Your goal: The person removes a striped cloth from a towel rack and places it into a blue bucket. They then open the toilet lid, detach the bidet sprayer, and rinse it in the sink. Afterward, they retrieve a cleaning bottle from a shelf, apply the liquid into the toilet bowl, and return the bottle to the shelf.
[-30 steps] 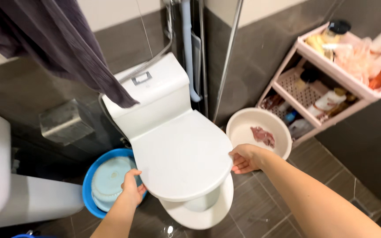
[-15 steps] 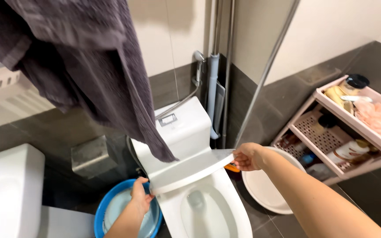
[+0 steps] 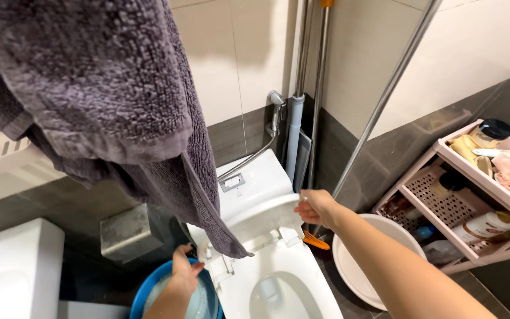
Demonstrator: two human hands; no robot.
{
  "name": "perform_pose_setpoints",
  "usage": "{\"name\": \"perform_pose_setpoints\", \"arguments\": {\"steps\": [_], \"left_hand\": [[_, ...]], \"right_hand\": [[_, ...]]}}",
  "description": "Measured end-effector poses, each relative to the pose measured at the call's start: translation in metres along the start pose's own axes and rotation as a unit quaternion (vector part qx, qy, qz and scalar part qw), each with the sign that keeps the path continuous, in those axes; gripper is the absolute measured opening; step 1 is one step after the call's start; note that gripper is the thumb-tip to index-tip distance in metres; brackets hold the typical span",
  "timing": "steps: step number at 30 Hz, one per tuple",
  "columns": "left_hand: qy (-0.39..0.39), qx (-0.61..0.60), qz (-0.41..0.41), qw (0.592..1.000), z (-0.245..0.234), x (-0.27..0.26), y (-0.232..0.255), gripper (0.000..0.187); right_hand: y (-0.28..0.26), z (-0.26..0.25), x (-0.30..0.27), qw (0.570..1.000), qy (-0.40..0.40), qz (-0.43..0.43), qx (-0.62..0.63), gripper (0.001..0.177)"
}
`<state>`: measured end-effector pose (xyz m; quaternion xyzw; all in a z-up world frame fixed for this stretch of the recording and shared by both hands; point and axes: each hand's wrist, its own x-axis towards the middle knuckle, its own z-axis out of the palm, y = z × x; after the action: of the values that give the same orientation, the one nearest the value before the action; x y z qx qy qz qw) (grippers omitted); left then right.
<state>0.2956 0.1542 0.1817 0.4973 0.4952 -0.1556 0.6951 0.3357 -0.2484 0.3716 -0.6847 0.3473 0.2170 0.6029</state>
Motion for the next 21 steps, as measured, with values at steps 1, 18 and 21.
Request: {"name": "perform_pose_setpoints", "arguments": {"steps": [1, 18, 21], "left_hand": [[-0.003, -0.022, 0.004, 1.000, 0.002, -0.008, 0.003, 0.081], [-0.018, -0.141, 0.152, 0.978, 0.036, -0.057, 0.027, 0.065], [-0.141, -0.214, 0.142, 0.956, 0.046, -0.043, 0.015, 0.058]], "right_hand": [[-0.005, 0.001, -0.001, 1.000, -0.012, -0.005, -0.008, 0.052], [-0.069, -0.009, 0.000, 0.970, -0.158, -0.066, -0.170, 0.048], [-0.074, -0.007, 0.001, 0.971, -0.172, -0.074, -0.152, 0.047]]}}
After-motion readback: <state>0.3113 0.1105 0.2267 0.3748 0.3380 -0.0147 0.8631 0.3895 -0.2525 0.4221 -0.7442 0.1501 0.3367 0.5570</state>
